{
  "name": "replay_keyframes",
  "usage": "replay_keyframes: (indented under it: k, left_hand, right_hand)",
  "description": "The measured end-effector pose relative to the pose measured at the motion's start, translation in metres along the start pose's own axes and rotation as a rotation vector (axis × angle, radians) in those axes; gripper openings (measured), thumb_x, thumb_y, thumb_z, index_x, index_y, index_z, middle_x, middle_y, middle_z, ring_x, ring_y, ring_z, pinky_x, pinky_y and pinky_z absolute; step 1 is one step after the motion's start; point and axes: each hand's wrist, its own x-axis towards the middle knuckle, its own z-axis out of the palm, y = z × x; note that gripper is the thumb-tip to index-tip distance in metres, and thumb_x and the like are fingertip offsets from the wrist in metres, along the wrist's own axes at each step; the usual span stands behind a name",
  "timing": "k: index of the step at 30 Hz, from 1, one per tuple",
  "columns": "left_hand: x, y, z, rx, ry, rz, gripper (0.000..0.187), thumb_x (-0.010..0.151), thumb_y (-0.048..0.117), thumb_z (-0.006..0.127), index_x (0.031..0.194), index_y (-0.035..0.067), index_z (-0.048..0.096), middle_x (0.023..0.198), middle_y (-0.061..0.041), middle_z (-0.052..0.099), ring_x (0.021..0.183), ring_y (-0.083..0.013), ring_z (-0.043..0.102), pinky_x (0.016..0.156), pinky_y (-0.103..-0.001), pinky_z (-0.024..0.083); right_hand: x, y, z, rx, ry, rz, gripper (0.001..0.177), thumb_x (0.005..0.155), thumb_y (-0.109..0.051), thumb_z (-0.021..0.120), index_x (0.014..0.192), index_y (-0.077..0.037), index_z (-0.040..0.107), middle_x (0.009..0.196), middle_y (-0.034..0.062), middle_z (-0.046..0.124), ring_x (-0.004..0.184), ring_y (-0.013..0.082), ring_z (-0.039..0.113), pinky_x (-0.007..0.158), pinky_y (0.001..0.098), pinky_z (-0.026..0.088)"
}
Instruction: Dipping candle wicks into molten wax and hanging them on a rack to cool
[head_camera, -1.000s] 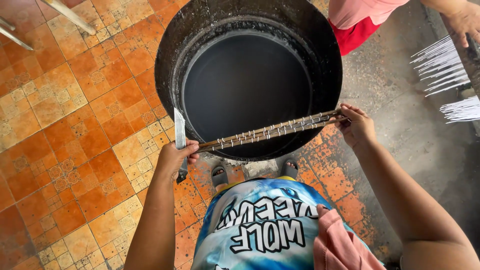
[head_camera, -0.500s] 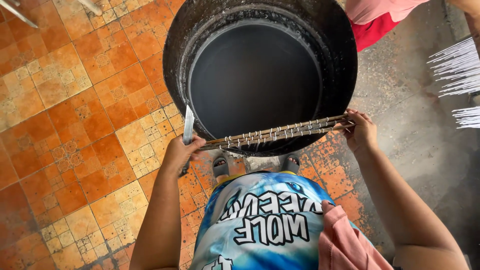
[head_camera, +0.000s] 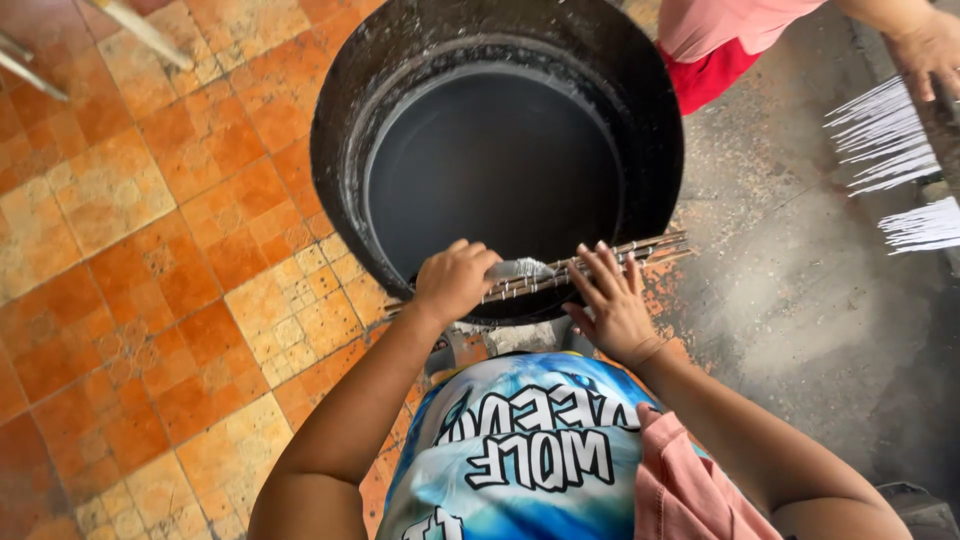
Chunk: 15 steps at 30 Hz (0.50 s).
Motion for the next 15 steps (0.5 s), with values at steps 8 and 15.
replay_keyframes:
  k: [8,15]
  left_hand:
    - [-0.001,-0.005,0.024,-0.003,-0.084,-0.044,0.012,0.086,0.037,0.069,0.091,0.026,0.067,0.083,0.006,0.066,0.092,-0.0188,0.065,0.078,-0.038,0.059]
    - [0.034,-0.048,0.024,0.032,0.168,-0.059,0.012,0.086,0.030,0.071,0.098,0.030,0.069,0.082,0.005,0.066,0.089,-0.0207,0.067,0.076,-0.038,0.059]
  right_hand:
    - [-0.014,0.002,0.017,-0.008,0.006,0.019,0.070,0.102,-0.058,0.046,0.159,-0.018,0.042,0.164,0.0093,0.040,0.156,0.0270,0.030,0.126,0.0511,0.006]
    - [-0.013,0.010,0.029,-0.024,0.071,-0.033,0.072,0.101,-0.061,0.045,0.157,-0.017,0.046,0.164,0.0106,0.042,0.153,0.0282,0.035,0.125,0.0545,0.011]
